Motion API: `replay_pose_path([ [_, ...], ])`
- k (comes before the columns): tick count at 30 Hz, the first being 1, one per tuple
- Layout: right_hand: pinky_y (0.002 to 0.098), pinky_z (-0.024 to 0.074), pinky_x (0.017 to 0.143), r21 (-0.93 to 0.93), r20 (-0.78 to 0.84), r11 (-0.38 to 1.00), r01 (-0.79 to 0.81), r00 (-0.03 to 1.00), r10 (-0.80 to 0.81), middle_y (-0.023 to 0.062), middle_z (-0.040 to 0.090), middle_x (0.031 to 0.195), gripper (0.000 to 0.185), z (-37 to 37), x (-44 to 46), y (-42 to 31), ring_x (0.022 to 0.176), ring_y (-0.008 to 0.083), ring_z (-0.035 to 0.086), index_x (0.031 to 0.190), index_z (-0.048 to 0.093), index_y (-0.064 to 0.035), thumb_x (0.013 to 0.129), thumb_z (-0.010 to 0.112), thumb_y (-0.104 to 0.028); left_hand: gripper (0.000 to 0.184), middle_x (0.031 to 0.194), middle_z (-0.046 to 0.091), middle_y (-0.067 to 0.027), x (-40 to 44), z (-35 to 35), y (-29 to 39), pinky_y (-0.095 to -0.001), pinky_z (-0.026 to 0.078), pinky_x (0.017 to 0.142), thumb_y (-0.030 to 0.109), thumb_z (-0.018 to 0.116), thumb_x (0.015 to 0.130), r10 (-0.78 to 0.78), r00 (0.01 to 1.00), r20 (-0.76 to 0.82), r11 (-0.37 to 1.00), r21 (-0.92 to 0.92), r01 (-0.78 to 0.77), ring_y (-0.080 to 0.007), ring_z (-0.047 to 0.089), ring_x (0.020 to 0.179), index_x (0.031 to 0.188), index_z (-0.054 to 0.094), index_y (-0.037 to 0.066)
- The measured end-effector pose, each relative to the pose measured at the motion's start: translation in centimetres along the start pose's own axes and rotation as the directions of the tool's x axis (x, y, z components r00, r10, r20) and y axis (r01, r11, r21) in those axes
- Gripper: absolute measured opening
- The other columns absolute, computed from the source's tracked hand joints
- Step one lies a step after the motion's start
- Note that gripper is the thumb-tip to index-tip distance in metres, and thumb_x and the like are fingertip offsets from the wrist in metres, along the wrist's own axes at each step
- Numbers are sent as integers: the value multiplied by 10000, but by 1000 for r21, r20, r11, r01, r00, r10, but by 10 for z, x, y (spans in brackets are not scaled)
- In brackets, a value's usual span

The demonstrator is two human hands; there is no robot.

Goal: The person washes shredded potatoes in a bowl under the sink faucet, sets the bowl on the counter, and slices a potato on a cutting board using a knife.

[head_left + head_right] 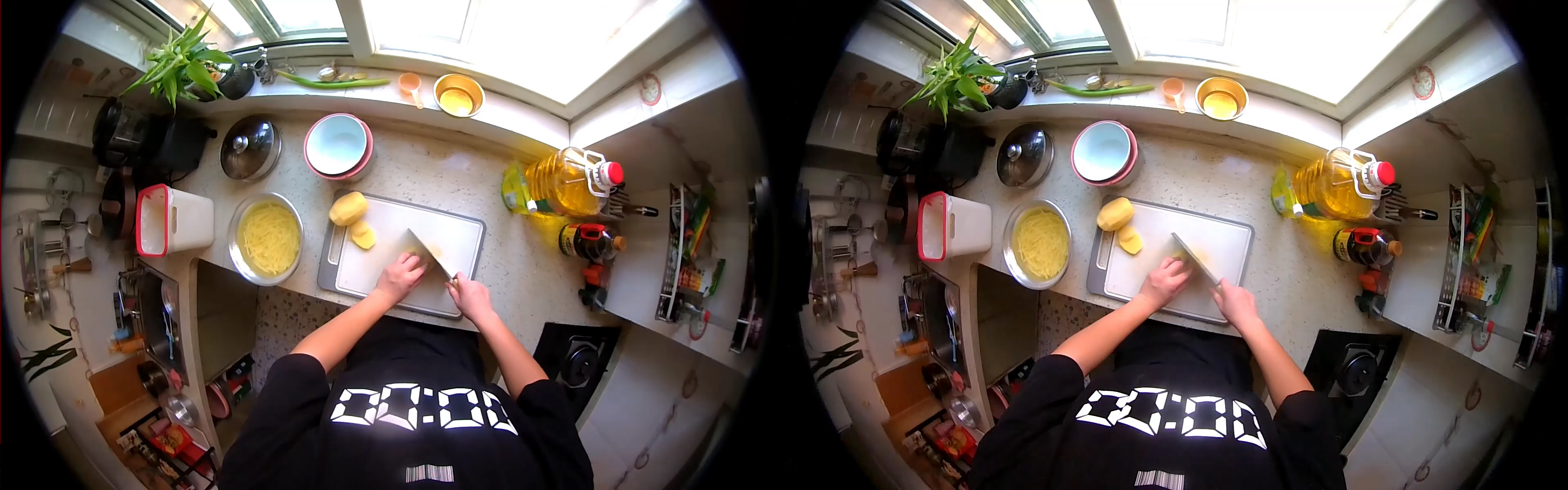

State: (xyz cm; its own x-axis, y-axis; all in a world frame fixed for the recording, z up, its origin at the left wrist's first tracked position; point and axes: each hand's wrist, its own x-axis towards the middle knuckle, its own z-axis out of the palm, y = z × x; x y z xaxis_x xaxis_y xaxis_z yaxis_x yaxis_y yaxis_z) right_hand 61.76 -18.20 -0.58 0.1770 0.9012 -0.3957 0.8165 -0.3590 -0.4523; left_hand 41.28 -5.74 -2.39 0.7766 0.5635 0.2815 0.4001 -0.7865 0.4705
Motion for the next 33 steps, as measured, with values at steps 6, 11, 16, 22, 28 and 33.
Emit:
replay_pose_path([
  [6,515,536,652,62,-22,998,-8,1000,9,189,687,766,313,-12,-14,3,737,416,678,991,584,-83,953,644,-388,311,1096,635,-45,-3,5,-3,-339,591,752,168,723,791,-1,1000,-27,1000,8,2,-249,620,1053,1101,717,141],
  [11,529,536,656,15,-23,1000,2,1000,-1,203,685,755,337,-28,-31,-1,746,425,681,980,567,-72,959,621,-404,312,1122,669,-59,-3,7,0,-335,588,819,155,736,811,-33,999,-26,999,-15,32,-272,641,1040,1123,733,169],
  [16,525,538,640,-15,-33,1000,20,999,-21,190,682,736,325,-34,-39,-3,728,417,682,954,556,-77,956,626,-394,236,1084,657,-48,-1,7,0,-332,595,731,163,725,818,2,997,-75,1000,-3,-2,-249,632,1042,1053,740,152],
  [22,516,549,648,-42,-7,999,13,1000,-13,178,700,767,308,-37,-45,-3,732,406,692,1011,597,-95,951,638,-395,183,1056,663,-54,0,8,0,-333,593,722,160,733,810,6,997,-80,1000,10,-6,-254,637,1023,990,746,128],
  [28,512,551,644,-63,-8,998,7,1000,-8,173,698,756,296,-36,-48,-4,726,396,697,986,584,-97,948,641,-385,315,1171,672,-39,-1,8,0,-323,586,845,141,736,802,-30,999,-13,1000,3,30,-263,642,1077,1114,748,180],
  [33,512,551,641,-42,-25,999,15,1000,-16,172,691,742,295,-35,-48,-6,720,395,696,979,574,-96,949,639,-383,311,1176,673,-30,2,6,2,-325,592,827,134,736,802,-22,999,-28,1000,4,22,-257,647,1072,1109,745,180],
])
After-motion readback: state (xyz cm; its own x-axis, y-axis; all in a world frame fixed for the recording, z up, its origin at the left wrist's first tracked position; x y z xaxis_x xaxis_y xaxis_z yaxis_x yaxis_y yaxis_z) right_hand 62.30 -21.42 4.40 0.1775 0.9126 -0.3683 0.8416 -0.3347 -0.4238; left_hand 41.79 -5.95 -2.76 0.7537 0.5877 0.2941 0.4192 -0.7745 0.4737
